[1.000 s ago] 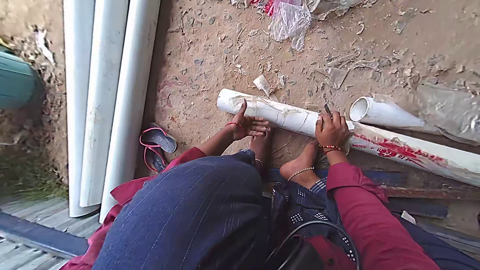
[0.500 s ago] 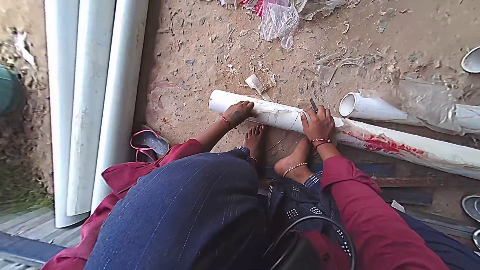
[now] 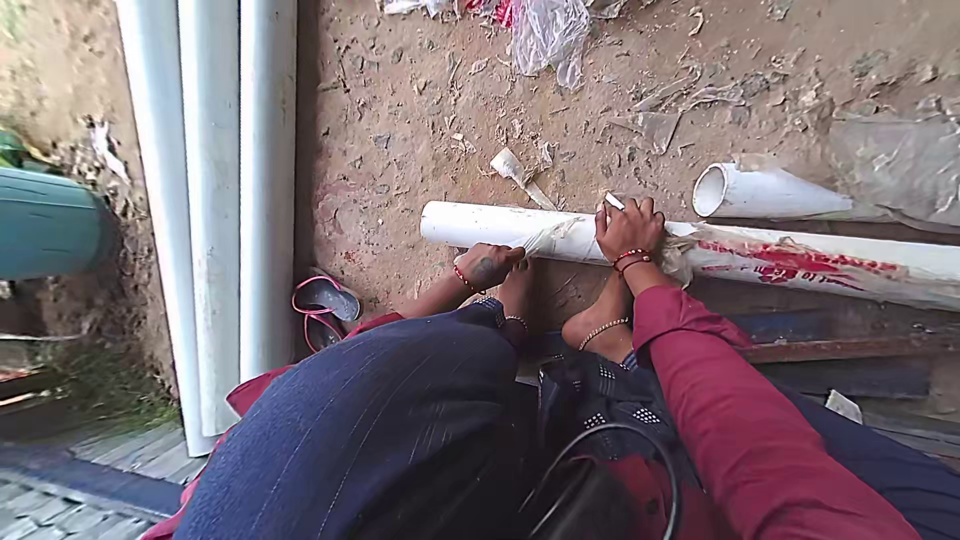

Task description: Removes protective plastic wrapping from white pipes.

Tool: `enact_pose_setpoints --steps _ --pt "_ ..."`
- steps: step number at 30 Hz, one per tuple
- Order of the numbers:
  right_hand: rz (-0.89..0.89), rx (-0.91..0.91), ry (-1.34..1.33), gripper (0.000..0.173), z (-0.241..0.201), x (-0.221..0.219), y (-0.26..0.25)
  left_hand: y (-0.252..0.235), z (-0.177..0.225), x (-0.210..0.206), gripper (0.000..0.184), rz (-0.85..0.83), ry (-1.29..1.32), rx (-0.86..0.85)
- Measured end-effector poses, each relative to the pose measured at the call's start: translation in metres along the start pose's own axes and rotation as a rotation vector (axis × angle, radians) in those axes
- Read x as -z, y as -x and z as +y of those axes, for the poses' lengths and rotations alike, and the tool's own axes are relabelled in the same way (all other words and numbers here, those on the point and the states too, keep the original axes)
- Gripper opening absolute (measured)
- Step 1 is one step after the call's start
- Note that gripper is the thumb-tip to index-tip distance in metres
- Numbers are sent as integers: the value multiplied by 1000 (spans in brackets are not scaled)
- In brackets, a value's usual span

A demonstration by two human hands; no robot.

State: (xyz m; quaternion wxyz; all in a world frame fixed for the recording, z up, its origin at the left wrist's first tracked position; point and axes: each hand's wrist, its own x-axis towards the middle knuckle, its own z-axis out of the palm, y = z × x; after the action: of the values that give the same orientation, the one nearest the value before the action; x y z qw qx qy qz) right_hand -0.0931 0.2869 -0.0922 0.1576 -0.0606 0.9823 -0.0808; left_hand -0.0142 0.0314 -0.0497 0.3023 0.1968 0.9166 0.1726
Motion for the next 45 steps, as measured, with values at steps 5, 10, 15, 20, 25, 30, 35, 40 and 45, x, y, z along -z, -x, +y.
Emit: enact_pose_setpoints --steps 5,10,15,20,25,30,35,40,45 --pt "-33 -59 -34 61 1 6 -4 5 10 -5 19 1 24 -53" --pt "114 -19 -87 51 13 1 7 14 21 -33 13 224 112 -49" --pt "69 13 -88 49 13 4 0 17 5 -26 36 308 298 268" --pt "227 70 -166 45 31 -2 15 14 -21 2 80 488 -21 172" --pt "347 111 -179 46 60 2 33 0 14 109 59 104 15 -44" --pt "381 59 -285 42 59 4 33 -58 58 117 56 -144 -151 -4" --pt "409 100 -356 26 69 0 35 -108 74 44 54 -86 -35 66" --pt "498 148 -383 33 79 -8 37 -123 61 38 27 -138 12 12" --pt "569 113 -433 36 79 -20 33 -116 52 36 25 -135 -7 -160"
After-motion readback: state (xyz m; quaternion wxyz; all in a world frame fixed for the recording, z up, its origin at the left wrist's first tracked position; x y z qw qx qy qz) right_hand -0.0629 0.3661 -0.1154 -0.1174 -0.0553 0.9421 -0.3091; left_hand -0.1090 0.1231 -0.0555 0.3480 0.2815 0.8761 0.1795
